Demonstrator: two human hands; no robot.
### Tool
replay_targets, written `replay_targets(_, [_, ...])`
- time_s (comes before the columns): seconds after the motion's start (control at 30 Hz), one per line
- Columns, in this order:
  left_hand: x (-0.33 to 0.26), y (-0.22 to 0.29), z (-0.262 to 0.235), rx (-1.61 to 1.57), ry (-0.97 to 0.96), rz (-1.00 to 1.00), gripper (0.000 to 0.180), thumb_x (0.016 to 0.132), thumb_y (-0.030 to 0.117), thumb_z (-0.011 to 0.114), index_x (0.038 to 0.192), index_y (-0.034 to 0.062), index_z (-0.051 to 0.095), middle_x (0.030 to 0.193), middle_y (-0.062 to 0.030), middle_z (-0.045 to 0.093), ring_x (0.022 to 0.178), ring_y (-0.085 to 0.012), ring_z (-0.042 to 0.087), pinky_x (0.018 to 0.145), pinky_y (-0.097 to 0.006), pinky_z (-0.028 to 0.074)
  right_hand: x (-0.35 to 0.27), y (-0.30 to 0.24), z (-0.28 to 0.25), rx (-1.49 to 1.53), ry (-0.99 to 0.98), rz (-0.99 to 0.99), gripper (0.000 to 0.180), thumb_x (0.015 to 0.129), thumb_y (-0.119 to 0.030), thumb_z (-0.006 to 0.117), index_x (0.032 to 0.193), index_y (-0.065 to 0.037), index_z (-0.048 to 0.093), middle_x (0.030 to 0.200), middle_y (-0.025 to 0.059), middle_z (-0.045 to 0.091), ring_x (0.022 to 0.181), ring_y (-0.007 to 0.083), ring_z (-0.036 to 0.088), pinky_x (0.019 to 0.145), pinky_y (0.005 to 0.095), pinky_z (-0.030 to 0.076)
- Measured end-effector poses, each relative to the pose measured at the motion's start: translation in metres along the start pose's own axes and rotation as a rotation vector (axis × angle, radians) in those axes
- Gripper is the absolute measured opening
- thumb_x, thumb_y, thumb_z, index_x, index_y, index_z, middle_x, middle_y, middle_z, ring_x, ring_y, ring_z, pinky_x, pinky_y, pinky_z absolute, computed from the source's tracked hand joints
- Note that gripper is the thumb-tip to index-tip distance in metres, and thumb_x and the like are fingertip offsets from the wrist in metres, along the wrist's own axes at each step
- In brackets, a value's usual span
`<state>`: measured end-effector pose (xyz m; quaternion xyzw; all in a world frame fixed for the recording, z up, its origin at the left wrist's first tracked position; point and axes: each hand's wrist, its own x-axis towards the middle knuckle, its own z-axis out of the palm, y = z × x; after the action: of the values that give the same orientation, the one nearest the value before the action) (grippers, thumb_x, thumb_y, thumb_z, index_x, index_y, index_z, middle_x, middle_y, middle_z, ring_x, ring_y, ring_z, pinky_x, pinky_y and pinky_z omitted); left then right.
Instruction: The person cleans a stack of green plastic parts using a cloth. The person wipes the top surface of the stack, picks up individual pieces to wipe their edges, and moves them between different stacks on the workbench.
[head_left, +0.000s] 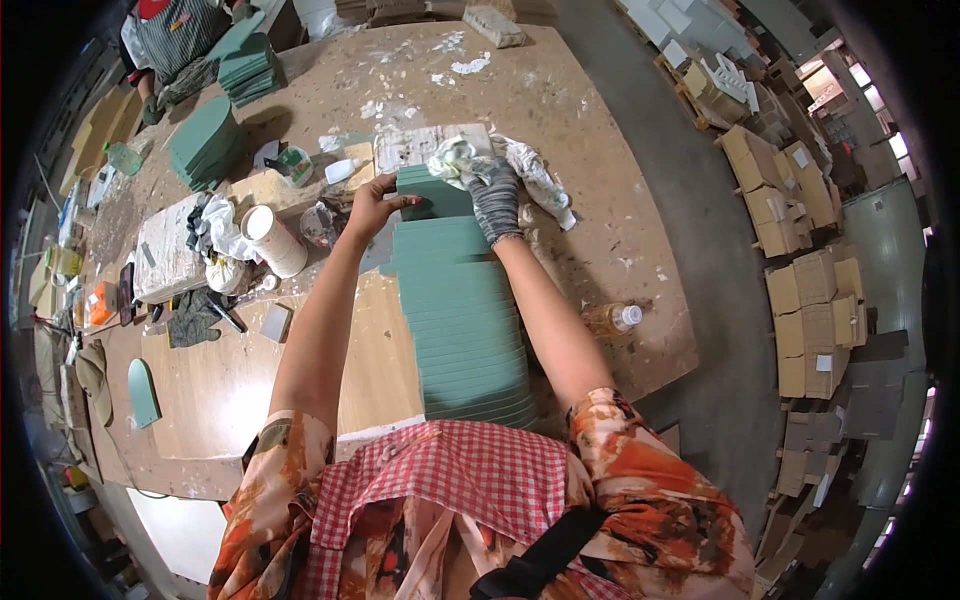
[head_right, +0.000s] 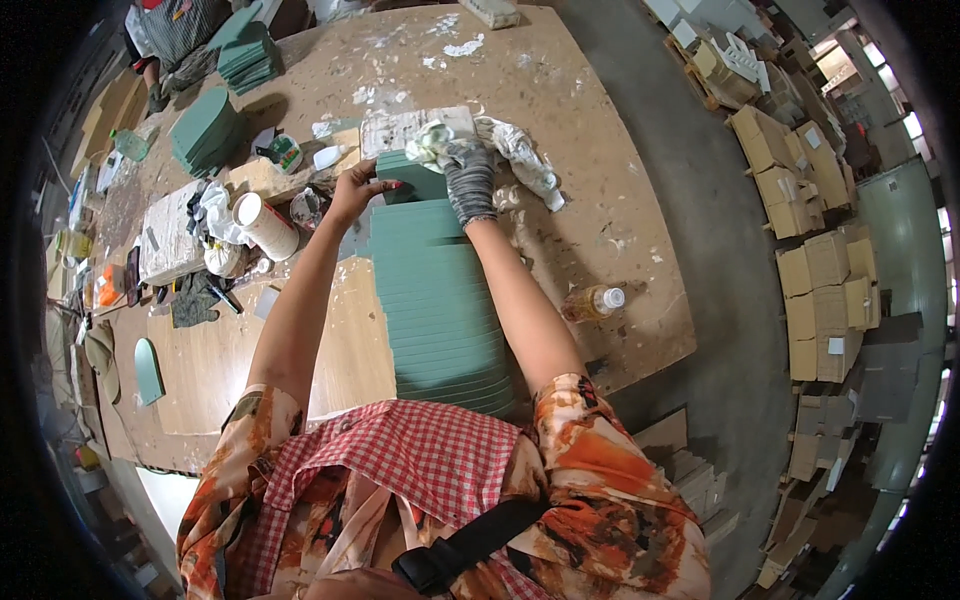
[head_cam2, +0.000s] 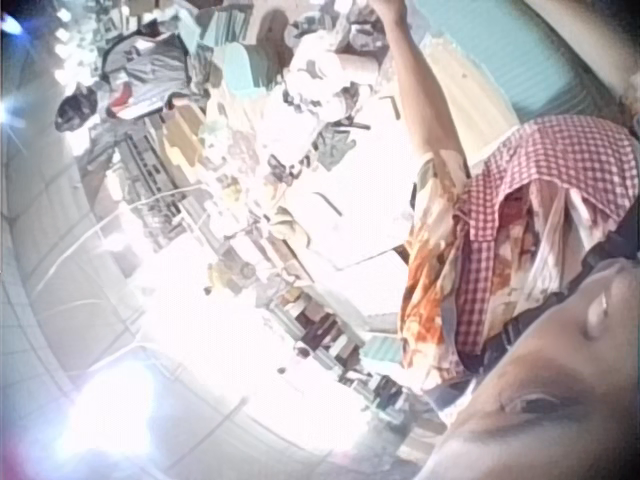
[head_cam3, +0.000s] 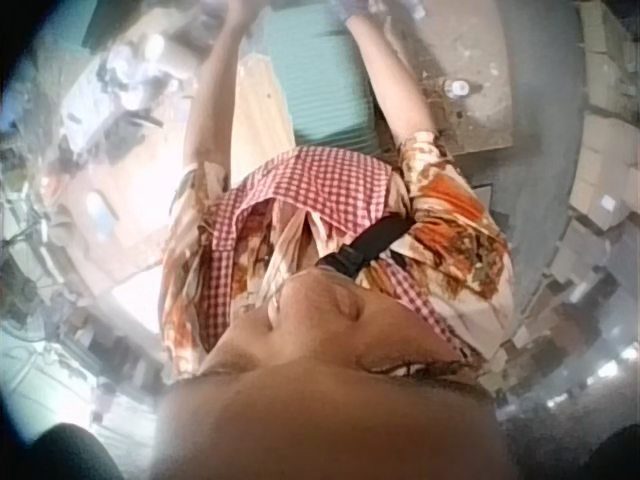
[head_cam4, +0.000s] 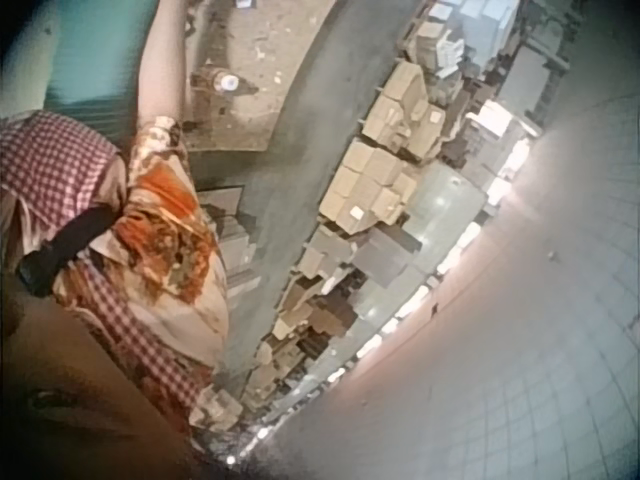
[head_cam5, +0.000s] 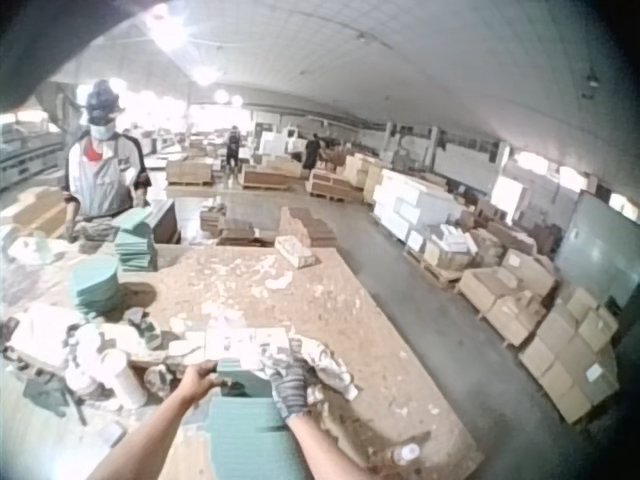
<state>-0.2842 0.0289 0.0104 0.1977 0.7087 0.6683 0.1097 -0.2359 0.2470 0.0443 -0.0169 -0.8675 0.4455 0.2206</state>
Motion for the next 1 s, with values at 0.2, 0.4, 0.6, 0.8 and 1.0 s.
replay_targets(0.2, [0.010,-0.014,-0.005,-0.004,0.001,-0.022,0.040,0.075,0.002,0.073,0.114,0.0016,0.062,0.100,-0.0036,0.067,0.089,-0.0090,0.058,0.084,-0.026,0.046,0.004,0.068,-0.002,0.162,0.134,0.258,0.020,0.077,-0.002,0.068,0.096,0.003,0.066,0.095,0.0099,0.067,0.086,0.0154,0.061,0.079,0.0272,0.048])
replay_targets(0.4, [0.012,-0.011,-0.003,-0.042,0.006,0.000,0.045,0.075,-0.002,0.071,0.118,-0.0004,0.058,0.101,-0.0022,0.066,0.091,-0.0097,0.057,0.083,-0.027,0.047,-0.020,0.085,-0.015,0.586,0.145,0.579,0.027,0.075,-0.008,0.073,0.098,0.004,0.065,0.094,0.0078,0.067,0.081,0.0140,0.061,0.077,0.0270,0.049])
replay_targets(0.6, [0.013,-0.016,-0.006,0.222,0.118,0.028,0.045,0.072,0.005,0.076,0.114,0.0001,0.061,0.098,-0.0068,0.066,0.091,-0.0143,0.061,0.082,-0.029,0.048,-0.050,0.057,-0.035,0.471,0.238,0.501,0.025,0.075,-0.003,0.071,0.098,0.003,0.063,0.094,0.0064,0.064,0.084,0.0128,0.057,0.077,0.0264,0.049])
replay_targets(0.8, [-0.009,-0.017,-0.006,0.276,0.322,-0.049,0.050,0.076,0.016,0.074,0.120,0.0015,0.055,0.105,-0.0135,0.053,0.102,-0.0220,0.057,0.085,-0.032,0.046,-0.087,0.054,-0.051,0.668,0.393,0.581,0.030,0.076,-0.007,0.071,0.103,0.001,0.060,0.092,0.0041,0.060,0.080,0.0112,0.055,0.072,0.0253,0.048])
replay_targets(1.0, [-0.095,-0.003,0.018,-0.315,0.266,-0.154,0.061,0.097,0.047,0.031,0.141,0.0047,0.030,0.146,-0.0122,0.030,0.134,-0.0219,0.028,0.109,-0.034,0.020,-0.101,0.045,-0.041,0.676,0.396,0.634,0.022,0.082,-0.006,0.063,0.103,0.000,0.061,0.094,0.0043,0.061,0.080,0.0117,0.055,0.073,0.0269,0.048])
